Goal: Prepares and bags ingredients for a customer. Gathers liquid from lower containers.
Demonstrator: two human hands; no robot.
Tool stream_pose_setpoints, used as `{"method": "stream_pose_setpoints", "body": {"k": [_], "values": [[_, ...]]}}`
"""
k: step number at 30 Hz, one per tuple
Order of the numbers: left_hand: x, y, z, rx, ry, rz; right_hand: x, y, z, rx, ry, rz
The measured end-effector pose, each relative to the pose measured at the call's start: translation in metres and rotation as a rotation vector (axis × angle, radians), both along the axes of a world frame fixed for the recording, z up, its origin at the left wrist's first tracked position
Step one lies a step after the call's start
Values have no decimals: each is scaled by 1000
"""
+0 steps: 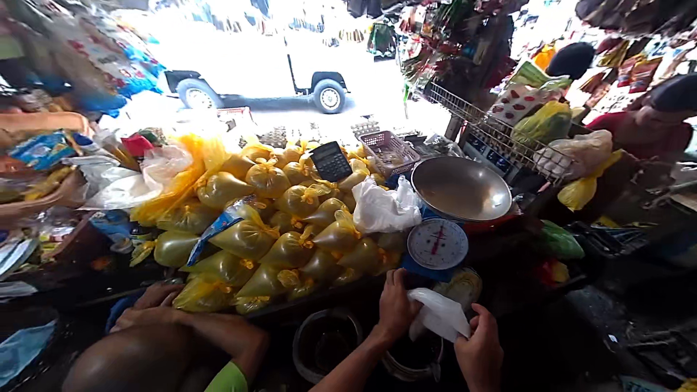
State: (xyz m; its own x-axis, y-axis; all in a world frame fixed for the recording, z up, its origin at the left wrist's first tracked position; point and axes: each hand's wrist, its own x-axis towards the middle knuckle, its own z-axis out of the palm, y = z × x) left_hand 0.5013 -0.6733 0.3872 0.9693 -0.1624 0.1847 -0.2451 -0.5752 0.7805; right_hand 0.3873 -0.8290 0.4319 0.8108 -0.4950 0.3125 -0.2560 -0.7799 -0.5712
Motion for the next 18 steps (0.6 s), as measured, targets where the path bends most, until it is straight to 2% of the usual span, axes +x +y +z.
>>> {"method": "stream_pose_setpoints", "body": {"k": [3, 6, 12, 15, 16, 18], "values": [[-20, 8, -21, -46, 201, -62, -1, 8, -22, 64, 77, 7], [-21, 24, -42, -22, 267, 47, -1, -1, -33, 173, 141, -28], [-24, 48, -56, 193, 403, 7, 8, 8, -49, 215, 188, 79], [-27, 54, -44, 293, 430, -58, 21, 8, -49, 246, 204, 121], [-30, 51, -40, 254, 404, -75, 24, 11, -52, 251, 184, 132], [-32, 41, -40, 46, 430, -62, 30, 18, -62, 295, 155, 164]]}}
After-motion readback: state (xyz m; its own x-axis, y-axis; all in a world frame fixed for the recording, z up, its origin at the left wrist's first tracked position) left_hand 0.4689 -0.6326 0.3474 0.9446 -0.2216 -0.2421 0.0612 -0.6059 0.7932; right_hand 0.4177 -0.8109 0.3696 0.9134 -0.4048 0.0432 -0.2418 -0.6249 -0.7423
